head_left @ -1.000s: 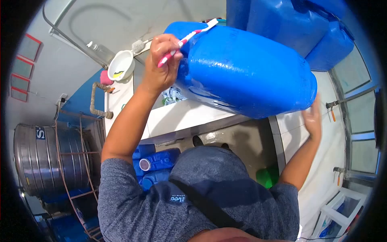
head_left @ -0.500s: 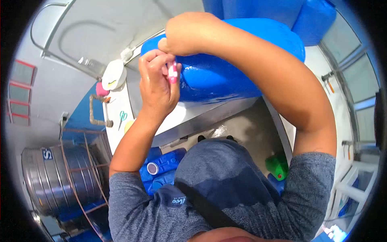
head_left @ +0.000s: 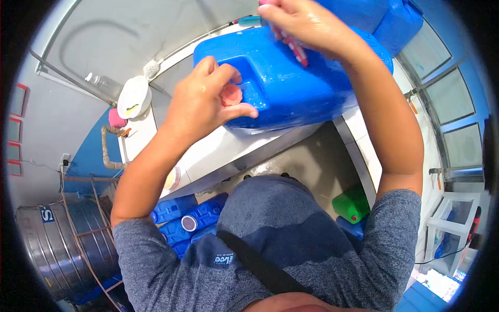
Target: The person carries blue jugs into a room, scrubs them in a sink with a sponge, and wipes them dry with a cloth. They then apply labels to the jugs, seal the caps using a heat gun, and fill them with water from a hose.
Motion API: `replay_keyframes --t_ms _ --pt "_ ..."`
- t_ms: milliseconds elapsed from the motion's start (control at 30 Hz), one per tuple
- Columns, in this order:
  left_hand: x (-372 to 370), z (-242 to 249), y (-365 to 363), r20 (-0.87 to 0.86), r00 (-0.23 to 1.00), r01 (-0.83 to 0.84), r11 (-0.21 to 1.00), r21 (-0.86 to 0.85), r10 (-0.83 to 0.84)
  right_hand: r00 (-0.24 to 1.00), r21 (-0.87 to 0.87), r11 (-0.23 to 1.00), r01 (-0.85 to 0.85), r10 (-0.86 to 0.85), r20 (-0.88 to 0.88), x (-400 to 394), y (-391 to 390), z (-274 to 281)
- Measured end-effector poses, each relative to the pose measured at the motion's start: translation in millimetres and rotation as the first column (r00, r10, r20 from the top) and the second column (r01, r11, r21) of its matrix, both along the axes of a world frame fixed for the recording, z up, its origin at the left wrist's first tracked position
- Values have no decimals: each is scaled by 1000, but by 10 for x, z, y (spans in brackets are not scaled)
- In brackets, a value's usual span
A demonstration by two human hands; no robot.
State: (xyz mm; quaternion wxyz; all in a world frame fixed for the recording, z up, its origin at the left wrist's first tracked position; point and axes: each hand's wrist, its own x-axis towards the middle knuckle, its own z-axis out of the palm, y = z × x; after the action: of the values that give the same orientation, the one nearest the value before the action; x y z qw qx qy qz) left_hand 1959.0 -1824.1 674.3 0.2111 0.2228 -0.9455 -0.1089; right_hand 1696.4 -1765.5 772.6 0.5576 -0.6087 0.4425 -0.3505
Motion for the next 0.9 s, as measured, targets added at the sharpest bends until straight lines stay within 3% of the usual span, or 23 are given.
replay_keyframes --t_ms 33,100,133,167,200,233,300,333,367,400,433,500,567,633,700,767,833,867,900 --pt "7 -51 11 0 1000 -5 1000 7 5 847 -308 879 365 -450 -283 239 42 -243" --pt "24 -88 41 -196 976 90 996 -20 -92 756 -343 750 566 -638 -149 269 -72 -355" --pt "97 -153 -52 -186 969 182 980 78 -165 758 -337 755 563 -634 -153 202 -113 -431" --pt "141 -203 -139 -187 969 179 980 84 -161 748 -617 681 394 -628 -215 139 -121 -466" --pt "179 -250 -225 -251 954 227 940 254 -162 722 -822 543 170 -637 -271 115 -141 -504" --pt "224 -286 -263 -315 937 277 867 414 -149 723 -817 551 171 -633 -276 131 -106 -551" --pt "185 -338 -198 -293 951 234 856 461 -102 601 -720 683 124 -629 -493 441 130 -468" --pt "162 -426 -178 -351 931 229 908 351 -99 685 -677 721 144 -567 -458 562 179 -520" --pt "157 -482 -173 -407 907 214 948 236 -103 683 -673 726 142 -564 -464 614 188 -534" --pt "165 -485 -196 -519 840 363 876 318 -160 631 -721 692 -32 -545 -551 649 195 -545" --pt "193 -478 -233 -523 838 366 873 321 -159 565 -736 644 -210 -535 -628 673 192 -551" --pt "272 -485 -287 -473 872 380 782 494 -125 496 -727 627 -280 -554 -669 755 186 -444" --pt "206 -567 -215 -519 847 396 786 475 -113 416 -736 627 -253 -616 -668 959 188 -346" --pt "182 -615 -187 -581 802 360 888 287 -138 339 -737 633 -237 -657 -673 1025 66 -395" --pt "207 -600 -269 -640 748 450 843 296 -174 109 -791 558 -251 -796 -596 957 -56 -447" --pt "267 -597 -338 -566 815 434 783 446 -129 83 -821 526 -221 -829 -553 995 -95 -447" --pt "170 -658 -318 -608 788 440 784 437 -103 102 -778 515 -360 -807 -581 1179 -118 -472" --pt "125 -716 -302 -628 773 358 877 321 -86 -39 -658 576 -485 -766 -642 1295 -143 -564" --pt "96 -753 -292 -649 756 271 942 198 -81 -53 -657 584 -477 -765 -641 1257 -134 -541"
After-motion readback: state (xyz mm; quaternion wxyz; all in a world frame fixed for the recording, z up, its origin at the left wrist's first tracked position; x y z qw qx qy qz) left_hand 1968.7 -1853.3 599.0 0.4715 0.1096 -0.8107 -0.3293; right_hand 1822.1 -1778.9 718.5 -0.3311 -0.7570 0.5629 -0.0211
